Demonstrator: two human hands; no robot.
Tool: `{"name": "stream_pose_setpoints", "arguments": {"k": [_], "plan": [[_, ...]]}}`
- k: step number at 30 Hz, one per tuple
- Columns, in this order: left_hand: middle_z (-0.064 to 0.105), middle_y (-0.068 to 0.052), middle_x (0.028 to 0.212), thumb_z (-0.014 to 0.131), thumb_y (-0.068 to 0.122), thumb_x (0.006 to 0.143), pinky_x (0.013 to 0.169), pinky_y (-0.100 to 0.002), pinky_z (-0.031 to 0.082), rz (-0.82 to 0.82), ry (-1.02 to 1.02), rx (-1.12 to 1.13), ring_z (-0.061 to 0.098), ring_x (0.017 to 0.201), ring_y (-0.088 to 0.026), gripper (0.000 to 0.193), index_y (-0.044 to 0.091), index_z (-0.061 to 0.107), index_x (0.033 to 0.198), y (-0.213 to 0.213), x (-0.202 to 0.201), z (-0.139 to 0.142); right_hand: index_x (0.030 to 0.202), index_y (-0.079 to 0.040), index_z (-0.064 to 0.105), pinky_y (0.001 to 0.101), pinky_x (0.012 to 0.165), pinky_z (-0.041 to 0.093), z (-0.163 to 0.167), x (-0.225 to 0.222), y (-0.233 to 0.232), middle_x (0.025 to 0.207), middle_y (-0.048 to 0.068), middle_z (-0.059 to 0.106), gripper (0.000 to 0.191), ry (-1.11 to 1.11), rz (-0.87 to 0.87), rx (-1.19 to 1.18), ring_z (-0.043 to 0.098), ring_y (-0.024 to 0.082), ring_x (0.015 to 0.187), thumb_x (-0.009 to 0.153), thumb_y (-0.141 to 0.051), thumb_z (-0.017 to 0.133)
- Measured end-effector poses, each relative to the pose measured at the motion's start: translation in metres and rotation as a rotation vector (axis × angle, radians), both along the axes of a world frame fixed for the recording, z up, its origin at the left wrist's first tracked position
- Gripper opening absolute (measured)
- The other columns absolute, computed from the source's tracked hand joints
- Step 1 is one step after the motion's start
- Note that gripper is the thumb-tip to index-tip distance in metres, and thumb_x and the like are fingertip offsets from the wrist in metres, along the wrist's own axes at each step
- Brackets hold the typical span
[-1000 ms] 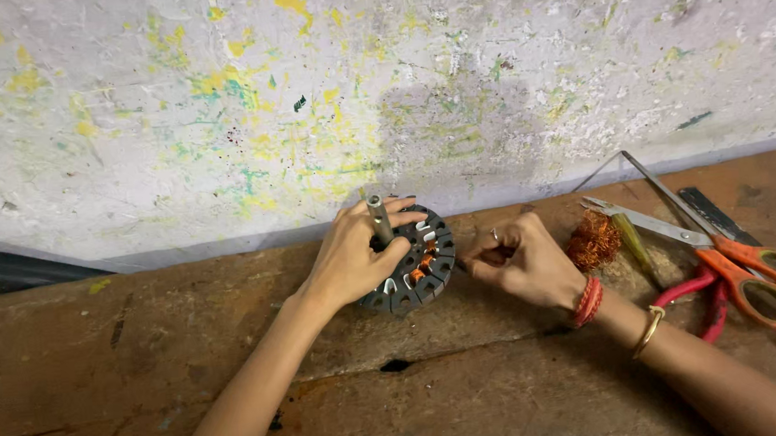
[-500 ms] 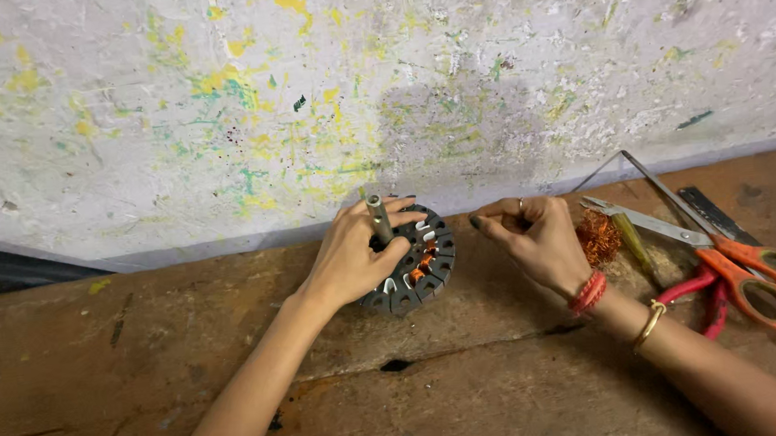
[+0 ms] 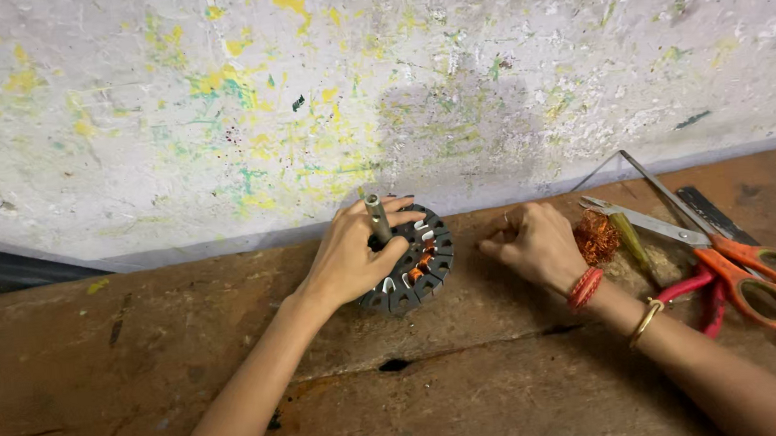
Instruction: The person winds copper wire by hand into the slots of a circular metal stator. They hold the stator with the left hand and feed the wire with the right hand, rotating the stator as needed to continue winding.
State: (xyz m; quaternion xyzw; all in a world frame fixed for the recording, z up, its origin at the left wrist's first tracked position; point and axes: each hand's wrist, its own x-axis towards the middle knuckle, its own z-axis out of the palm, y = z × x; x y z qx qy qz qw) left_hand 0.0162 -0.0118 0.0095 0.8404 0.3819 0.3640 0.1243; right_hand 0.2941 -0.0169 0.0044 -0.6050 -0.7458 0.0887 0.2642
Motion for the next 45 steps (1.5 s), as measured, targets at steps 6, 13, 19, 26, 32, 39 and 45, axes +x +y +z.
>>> {"name": "stream_pose_setpoints", "arguments": {"k": [6,13,19,26,32,39,45], "plan": [[0.072,-0.013,0.131,0.056,0.019,0.08,0.114,-0.058,0.041,-0.008,0.007,0.027,0.067,0.124,-0.03,0.03,0.009,0.08,0.095,0.001,0.0,-0.001,0.091,-0.015,0.083,0.0388,0.068,0.059,0.003,0.0,-0.003,0.073,0.009,0.078,0.024,-0.108,-0.076,-0.106,0.074,0.024,0.064,0.074,-0.032,0.086],[0.071,-0.015,0.129,0.058,0.02,0.079,0.113,-0.054,0.041,-0.001,-0.025,0.03,0.066,0.123,-0.032,0.035,0.007,0.081,0.102,-0.008,0.001,0.008,0.091,-0.01,0.081,0.041,0.077,0.059,0.006,-0.01,-0.015,0.083,0.012,0.077,0.025,-0.222,-0.034,-0.114,0.074,0.03,0.08,0.078,-0.031,0.081],[0.07,-0.014,0.131,0.058,0.021,0.081,0.112,-0.053,0.043,-0.001,-0.011,0.029,0.065,0.122,-0.032,0.038,0.008,0.079,0.11,-0.01,0.002,0.011,0.142,-0.009,0.055,0.0467,0.103,0.04,0.004,-0.017,-0.022,0.13,0.018,0.065,0.077,-0.006,0.334,0.129,0.059,0.034,0.118,0.069,-0.016,0.077],[0.071,-0.012,0.132,0.058,0.02,0.082,0.115,-0.055,0.04,0.013,0.013,0.013,0.066,0.123,-0.03,0.033,0.01,0.08,0.104,-0.005,0.002,0.005,0.13,-0.014,0.067,0.0322,0.086,0.059,-0.002,-0.024,-0.024,0.108,0.009,0.081,0.042,0.32,0.256,-0.292,0.076,0.016,0.091,0.088,-0.014,0.068],[0.071,-0.012,0.13,0.057,0.019,0.081,0.114,-0.059,0.036,0.016,0.006,-0.001,0.065,0.123,-0.03,0.037,0.008,0.08,0.107,-0.003,0.003,0.003,0.094,-0.008,0.083,0.0309,0.049,0.046,-0.001,-0.017,-0.022,0.075,0.006,0.081,0.017,0.223,0.358,-0.173,0.058,0.011,0.051,0.083,-0.015,0.073],[0.071,-0.01,0.133,0.057,0.019,0.081,0.116,-0.059,0.038,0.003,0.001,-0.003,0.067,0.125,-0.029,0.029,0.008,0.081,0.093,0.0,0.001,0.0,0.077,-0.004,0.082,0.0308,0.04,0.035,0.004,-0.006,-0.018,0.052,0.004,0.068,0.012,0.208,0.393,-0.076,0.045,0.011,0.039,0.081,-0.015,0.077],[0.07,-0.012,0.131,0.057,0.017,0.081,0.114,-0.06,0.037,-0.017,-0.044,0.018,0.064,0.125,-0.031,0.024,0.008,0.078,0.088,0.001,0.001,-0.002,0.073,-0.001,0.075,0.0317,0.043,0.033,0.008,-0.006,-0.022,0.049,0.005,0.055,0.014,0.182,0.442,0.117,0.041,0.011,0.042,0.081,-0.011,0.078]]}}
